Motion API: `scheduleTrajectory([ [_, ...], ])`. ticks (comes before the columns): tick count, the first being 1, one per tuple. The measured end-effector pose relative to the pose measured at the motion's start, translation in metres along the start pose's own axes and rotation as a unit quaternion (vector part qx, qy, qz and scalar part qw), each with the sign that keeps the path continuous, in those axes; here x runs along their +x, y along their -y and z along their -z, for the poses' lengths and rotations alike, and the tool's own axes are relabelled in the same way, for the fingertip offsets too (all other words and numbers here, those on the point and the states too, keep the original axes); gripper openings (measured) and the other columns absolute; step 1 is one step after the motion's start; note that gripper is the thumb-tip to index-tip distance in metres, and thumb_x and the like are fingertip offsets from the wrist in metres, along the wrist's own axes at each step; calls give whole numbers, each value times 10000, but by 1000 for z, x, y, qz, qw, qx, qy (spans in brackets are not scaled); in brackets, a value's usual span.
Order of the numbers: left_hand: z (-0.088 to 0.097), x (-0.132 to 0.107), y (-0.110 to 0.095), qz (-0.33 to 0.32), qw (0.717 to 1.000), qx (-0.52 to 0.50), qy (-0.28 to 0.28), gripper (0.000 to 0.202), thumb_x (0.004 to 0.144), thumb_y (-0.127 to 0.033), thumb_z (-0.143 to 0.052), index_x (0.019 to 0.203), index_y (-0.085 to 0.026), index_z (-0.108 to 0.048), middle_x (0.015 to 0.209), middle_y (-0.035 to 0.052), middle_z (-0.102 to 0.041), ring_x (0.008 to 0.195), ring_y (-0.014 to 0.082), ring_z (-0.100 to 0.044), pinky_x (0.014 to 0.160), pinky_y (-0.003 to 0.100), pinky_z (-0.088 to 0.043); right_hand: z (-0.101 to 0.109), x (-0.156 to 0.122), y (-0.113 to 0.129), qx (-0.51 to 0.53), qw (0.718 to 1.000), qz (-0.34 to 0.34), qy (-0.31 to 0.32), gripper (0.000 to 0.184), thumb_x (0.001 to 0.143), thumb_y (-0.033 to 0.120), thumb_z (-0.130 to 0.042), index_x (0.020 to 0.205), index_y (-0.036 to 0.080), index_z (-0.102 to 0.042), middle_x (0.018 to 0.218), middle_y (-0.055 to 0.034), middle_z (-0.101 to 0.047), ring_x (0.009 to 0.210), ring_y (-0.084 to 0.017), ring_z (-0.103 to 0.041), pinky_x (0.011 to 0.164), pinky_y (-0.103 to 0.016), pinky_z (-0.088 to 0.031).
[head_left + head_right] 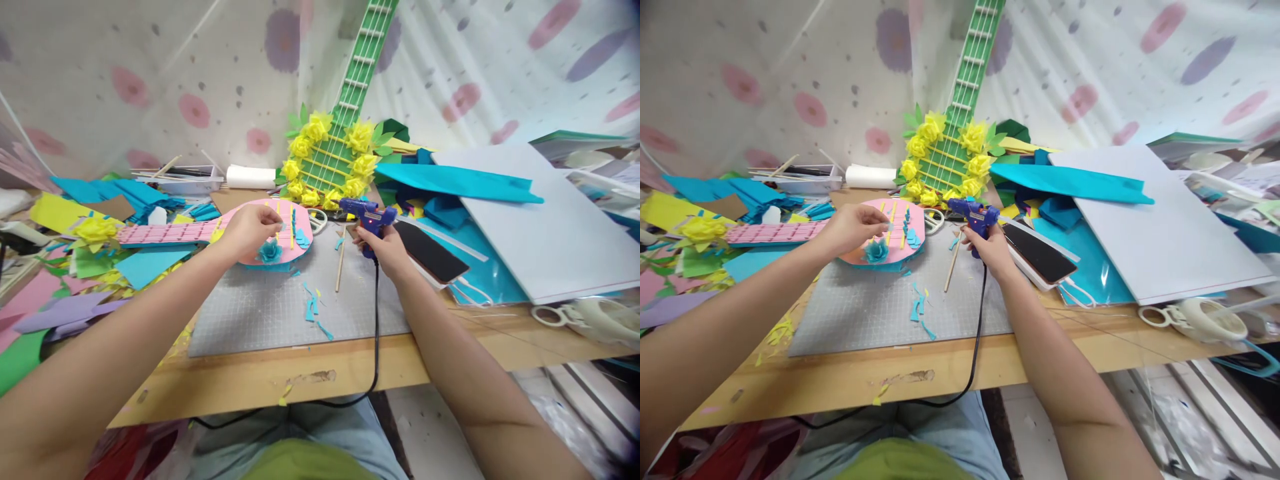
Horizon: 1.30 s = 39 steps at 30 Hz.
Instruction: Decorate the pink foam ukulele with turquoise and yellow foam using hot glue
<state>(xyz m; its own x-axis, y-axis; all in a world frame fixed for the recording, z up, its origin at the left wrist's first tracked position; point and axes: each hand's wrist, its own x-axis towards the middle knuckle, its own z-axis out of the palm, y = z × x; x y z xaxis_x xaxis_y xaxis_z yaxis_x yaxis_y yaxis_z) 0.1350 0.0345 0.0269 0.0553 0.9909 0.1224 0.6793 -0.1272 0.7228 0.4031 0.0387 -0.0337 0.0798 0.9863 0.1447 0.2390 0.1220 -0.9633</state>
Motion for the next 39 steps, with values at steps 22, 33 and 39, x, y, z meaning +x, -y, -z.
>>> scheduleTrajectory([
  [22,-8,0,-11,-21,998,58,23,132,693,-303,-616,778,-204,-633,797,32,-706,755,191,-653,662,297,-469,-28,-20,9,-58,993,4,102,411,685,581,-614,782,181,-601,521,21,-530,547,-137,-538,558,-275,-423],
  [33,-6,-1,-12,-20,997,65,23,126,707,-290,-624,774,-187,-648,803,32,-710,744,172,-648,646,271,-461,-29,-19,1,-49,992,25,113,439,673,605,-624,808,188,-597,528,20,-527,548,-140,-522,543,-281,-408],
  [39,-8,0,-8,-12,999,38,37,127,705,-289,-635,765,-177,-640,785,41,-708,738,174,-653,648,273,-470,-27,-23,7,-62,989,18,130,378,695,563,-630,769,196,-579,522,20,-513,534,-135,-502,535,-279,-393],
])
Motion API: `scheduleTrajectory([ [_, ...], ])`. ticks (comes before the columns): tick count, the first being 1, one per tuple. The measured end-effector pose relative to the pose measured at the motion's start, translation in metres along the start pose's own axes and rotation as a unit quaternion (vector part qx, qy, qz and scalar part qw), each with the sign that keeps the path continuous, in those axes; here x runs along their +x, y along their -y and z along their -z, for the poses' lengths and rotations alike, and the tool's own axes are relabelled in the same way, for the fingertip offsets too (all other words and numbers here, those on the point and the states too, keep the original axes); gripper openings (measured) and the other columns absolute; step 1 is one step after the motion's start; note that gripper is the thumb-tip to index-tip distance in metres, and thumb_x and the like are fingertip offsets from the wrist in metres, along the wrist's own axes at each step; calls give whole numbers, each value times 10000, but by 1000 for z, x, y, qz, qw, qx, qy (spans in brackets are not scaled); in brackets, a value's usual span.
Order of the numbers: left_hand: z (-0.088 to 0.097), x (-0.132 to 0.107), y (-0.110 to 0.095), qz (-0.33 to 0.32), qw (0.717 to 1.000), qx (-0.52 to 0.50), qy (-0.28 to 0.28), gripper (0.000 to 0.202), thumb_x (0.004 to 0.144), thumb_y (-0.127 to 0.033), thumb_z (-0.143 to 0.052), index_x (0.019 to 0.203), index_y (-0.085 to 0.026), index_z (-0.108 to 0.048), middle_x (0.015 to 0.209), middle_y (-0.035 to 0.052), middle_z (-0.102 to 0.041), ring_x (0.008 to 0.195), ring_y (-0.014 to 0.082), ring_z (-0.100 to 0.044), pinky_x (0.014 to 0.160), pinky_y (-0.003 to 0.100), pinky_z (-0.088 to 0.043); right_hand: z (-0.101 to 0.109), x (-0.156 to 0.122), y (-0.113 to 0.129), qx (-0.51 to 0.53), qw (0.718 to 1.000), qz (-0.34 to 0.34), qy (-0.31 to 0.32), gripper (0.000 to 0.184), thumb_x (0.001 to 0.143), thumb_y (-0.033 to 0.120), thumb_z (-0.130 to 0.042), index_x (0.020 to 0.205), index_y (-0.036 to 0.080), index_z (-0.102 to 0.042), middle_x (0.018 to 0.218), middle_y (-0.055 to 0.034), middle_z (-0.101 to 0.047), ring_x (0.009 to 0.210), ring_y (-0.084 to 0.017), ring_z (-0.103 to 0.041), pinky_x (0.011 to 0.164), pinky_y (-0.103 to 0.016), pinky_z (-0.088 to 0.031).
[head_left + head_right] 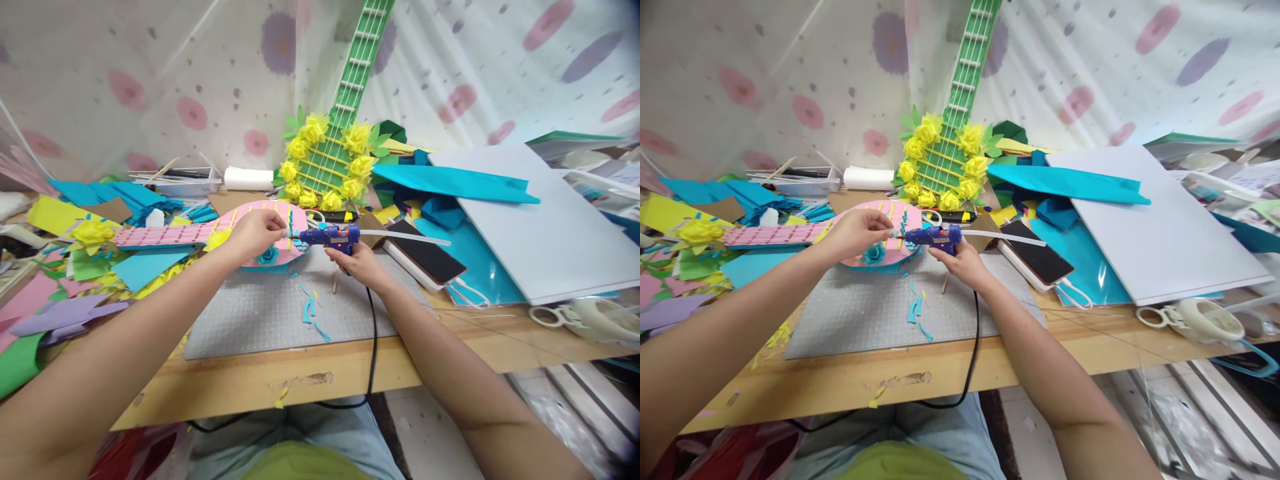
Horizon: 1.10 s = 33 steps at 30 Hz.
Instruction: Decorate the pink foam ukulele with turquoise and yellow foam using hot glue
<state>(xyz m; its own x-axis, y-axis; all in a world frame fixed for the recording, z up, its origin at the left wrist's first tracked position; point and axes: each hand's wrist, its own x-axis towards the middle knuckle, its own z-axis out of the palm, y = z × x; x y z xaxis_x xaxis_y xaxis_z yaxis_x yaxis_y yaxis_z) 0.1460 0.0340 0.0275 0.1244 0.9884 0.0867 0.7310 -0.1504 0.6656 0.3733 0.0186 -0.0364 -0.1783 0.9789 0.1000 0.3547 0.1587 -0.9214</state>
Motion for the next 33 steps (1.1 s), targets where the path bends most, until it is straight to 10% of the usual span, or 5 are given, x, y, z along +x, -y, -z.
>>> scheduleTrajectory([
  [17,25,-3,0,70,980,-183,35,135,621,-190,-721,678,-156,-604,632,4,-651,597,125,-609,629,269,-454,27,12,-29,-222,966,-23,-128,433,740,485,-627,1042,176,-651,971,-128,-701,951,-297,-642,793,-392,-481],
  [33,47,3,39,9,1000,-2,25,64,655,-223,-652,703,-182,-640,725,16,-662,694,146,-600,694,277,-455,47,-20,11,-452,891,-39,8,354,669,504,-682,742,196,-525,827,-91,-625,823,-257,-579,681,-338,-420],
])
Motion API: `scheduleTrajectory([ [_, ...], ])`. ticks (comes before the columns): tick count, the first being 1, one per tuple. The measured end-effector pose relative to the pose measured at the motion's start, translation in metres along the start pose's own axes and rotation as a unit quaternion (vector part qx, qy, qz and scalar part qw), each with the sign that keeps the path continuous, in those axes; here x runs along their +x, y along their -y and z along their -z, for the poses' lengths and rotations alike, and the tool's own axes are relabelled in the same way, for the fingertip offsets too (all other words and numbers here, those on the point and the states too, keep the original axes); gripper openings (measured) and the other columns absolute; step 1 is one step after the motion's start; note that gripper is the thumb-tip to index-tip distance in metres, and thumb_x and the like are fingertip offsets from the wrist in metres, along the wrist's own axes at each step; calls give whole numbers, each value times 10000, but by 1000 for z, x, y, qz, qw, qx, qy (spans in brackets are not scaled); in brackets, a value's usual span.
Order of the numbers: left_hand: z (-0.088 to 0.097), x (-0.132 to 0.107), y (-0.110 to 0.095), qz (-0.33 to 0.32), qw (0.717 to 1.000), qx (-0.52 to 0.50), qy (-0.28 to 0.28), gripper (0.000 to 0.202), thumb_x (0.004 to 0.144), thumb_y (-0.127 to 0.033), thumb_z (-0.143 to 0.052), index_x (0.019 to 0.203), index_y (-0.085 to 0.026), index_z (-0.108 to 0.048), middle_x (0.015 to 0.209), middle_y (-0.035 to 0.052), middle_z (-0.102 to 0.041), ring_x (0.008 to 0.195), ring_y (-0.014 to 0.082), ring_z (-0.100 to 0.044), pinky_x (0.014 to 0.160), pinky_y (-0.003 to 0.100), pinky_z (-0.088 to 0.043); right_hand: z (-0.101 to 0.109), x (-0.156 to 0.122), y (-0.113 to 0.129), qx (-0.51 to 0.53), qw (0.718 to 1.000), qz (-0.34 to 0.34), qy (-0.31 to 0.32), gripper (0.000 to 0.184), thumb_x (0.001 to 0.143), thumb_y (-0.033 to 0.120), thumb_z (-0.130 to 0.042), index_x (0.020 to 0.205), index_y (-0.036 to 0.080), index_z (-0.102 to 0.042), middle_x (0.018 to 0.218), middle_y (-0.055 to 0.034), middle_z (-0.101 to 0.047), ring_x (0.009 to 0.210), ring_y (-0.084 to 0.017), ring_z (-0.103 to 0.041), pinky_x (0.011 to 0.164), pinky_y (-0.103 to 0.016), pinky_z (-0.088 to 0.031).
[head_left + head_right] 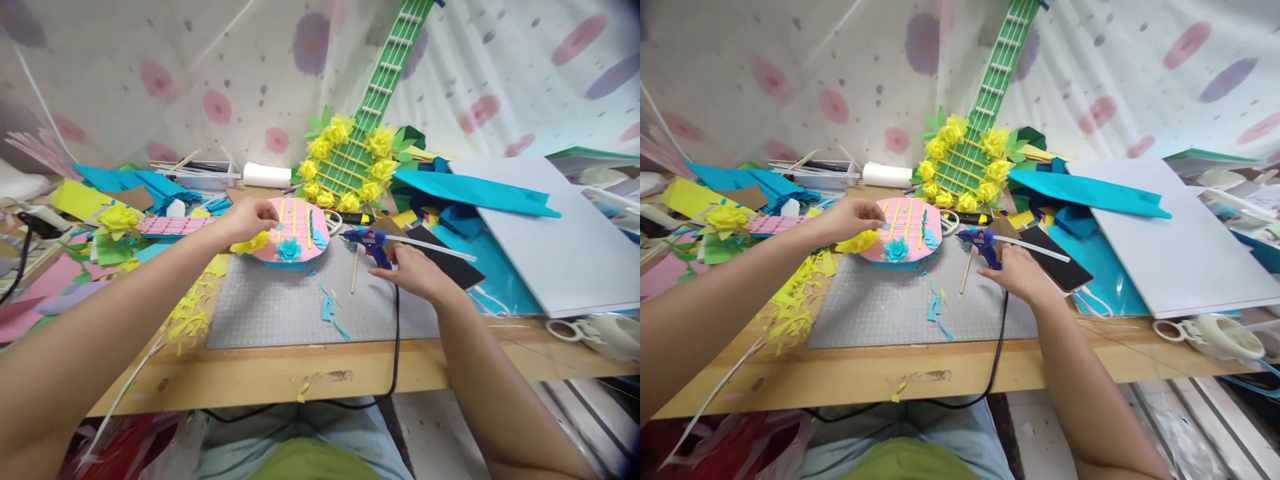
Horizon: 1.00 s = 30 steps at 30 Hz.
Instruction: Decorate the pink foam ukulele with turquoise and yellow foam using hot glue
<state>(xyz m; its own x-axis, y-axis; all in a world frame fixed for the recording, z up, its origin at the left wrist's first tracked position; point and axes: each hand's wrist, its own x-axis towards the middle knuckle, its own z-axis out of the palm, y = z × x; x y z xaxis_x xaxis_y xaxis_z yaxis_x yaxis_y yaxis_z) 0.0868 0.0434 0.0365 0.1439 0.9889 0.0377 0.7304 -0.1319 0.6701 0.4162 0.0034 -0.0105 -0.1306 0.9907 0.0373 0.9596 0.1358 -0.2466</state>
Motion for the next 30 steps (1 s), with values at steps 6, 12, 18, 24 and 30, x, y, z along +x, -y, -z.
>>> scheduleTrajectory([
  [6,1,-3,-13,-17,997,66,24,95,677,-250,-633,745,-183,-636,763,28,-669,722,165,-597,680,274,-436,6,18,56,237,967,85,38,297,705,459,-653,774,213,-502,703,2,-556,620,-135,-485,573,-279,-371],
  [12,4,1,-19,-62,988,136,30,93,697,-237,-585,750,-197,-649,769,15,-670,729,167,-585,697,267,-402,-11,59,96,357,924,130,-49,207,728,368,-631,737,199,-512,734,1,-574,645,-114,-487,611,-268,-390],
  [18,2,11,-16,-86,974,188,91,114,676,-214,-542,712,-208,-650,764,1,-668,713,166,-569,637,255,-363,-16,65,90,380,913,111,-100,165,736,335,-612,733,198,-521,706,12,-567,640,-111,-489,625,-271,-391],
  [24,-1,20,-16,-104,968,185,137,105,618,-192,-545,669,-219,-633,711,-9,-648,676,162,-549,625,256,-347,-4,66,83,390,910,89,-112,153,740,306,-603,713,193,-503,677,13,-544,616,-102,-466,606,-267,-372],
  [30,-4,23,-14,-79,964,187,175,140,584,-220,-556,696,-242,-638,727,-21,-659,677,158,-545,624,246,-347,1,66,81,386,910,89,-126,163,740,329,-604,716,197,-511,680,11,-559,613,-101,-472,602,-266,-380],
])
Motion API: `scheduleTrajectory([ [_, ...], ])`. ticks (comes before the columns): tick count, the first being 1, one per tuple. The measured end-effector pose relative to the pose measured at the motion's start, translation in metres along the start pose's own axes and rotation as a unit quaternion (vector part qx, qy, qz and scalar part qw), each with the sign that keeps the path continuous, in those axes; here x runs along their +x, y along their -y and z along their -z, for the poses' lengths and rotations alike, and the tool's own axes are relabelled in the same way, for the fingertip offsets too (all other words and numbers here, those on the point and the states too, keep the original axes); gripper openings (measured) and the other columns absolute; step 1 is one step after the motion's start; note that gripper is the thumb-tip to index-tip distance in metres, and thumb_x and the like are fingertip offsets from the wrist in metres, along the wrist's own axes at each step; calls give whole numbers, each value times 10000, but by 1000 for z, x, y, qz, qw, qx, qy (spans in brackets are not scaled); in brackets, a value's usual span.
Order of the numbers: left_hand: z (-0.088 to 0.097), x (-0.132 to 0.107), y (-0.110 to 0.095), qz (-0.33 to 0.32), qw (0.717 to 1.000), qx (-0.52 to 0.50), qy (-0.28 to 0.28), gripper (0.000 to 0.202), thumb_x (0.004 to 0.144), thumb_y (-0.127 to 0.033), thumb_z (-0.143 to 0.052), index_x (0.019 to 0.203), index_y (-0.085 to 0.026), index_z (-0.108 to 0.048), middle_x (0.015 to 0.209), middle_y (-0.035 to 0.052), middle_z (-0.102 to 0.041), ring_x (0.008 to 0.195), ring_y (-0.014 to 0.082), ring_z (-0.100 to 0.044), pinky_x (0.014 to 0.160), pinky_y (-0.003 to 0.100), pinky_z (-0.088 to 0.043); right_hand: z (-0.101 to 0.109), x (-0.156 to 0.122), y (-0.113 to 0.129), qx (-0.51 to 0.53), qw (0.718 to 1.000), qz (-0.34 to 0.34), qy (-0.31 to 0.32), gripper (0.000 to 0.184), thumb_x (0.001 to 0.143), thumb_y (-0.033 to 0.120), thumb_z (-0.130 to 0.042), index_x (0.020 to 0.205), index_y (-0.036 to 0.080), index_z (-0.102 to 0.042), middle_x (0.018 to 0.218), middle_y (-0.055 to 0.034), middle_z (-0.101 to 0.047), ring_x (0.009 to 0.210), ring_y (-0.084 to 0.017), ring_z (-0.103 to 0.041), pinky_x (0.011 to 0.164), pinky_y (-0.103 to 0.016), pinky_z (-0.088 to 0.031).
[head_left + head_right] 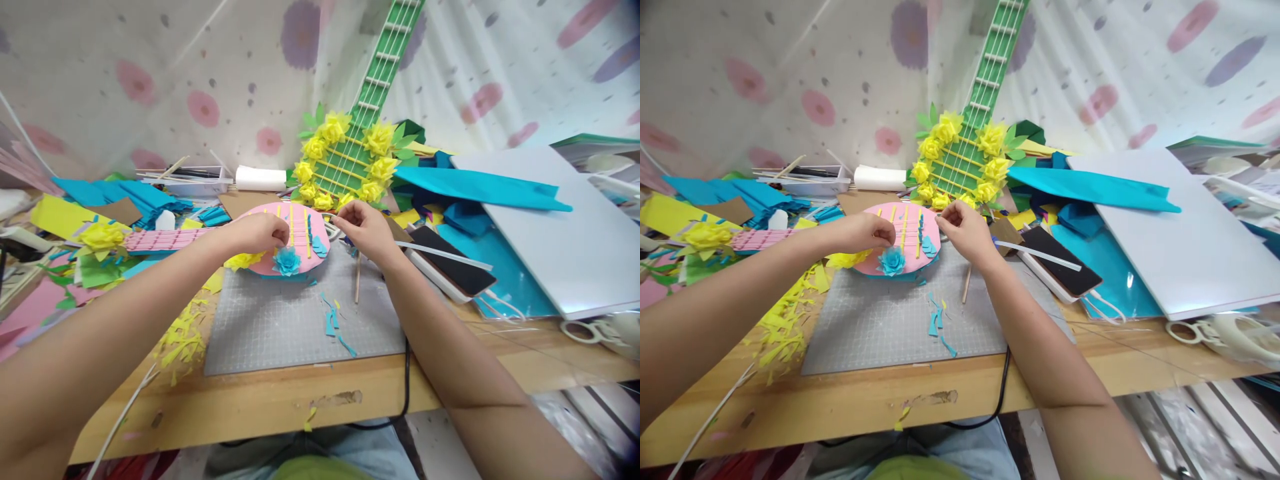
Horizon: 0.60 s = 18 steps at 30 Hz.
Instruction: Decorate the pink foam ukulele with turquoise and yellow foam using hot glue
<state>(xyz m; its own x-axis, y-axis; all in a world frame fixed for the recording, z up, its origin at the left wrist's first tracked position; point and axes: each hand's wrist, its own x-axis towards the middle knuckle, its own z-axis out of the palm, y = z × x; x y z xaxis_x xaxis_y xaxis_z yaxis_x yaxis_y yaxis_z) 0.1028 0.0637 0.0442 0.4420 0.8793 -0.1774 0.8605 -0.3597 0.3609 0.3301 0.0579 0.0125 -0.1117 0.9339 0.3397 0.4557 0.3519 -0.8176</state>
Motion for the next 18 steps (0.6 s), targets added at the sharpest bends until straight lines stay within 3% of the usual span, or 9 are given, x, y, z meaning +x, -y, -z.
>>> scheduleTrajectory([
  [8,-4,4,3,-37,999,-23,23,120,603,-285,-542,662,-237,-635,678,-19,-651,653,149,-541,597,236,-353,3,0,-1,-1,1000,3,-12,171,739,338,-610,714,199,-514,677,8,-561,610,-105,-472,591,-269,-378],
  [15,-1,2,-1,-22,998,-50,38,89,609,-288,-604,660,-242,-660,677,-20,-660,639,143,-545,605,230,-354,3,-1,2,-8,1000,8,-9,170,742,342,-600,712,199,-514,680,5,-565,610,-107,-478,595,-268,-379],
  [18,-1,3,0,-9,997,-69,38,187,688,-396,-579,676,-234,-674,670,2,-663,633,148,-555,612,234,-371,3,0,2,-11,1000,6,-15,177,735,349,-602,707,200,-511,680,6,-565,615,-109,-479,596,-264,-380],
])
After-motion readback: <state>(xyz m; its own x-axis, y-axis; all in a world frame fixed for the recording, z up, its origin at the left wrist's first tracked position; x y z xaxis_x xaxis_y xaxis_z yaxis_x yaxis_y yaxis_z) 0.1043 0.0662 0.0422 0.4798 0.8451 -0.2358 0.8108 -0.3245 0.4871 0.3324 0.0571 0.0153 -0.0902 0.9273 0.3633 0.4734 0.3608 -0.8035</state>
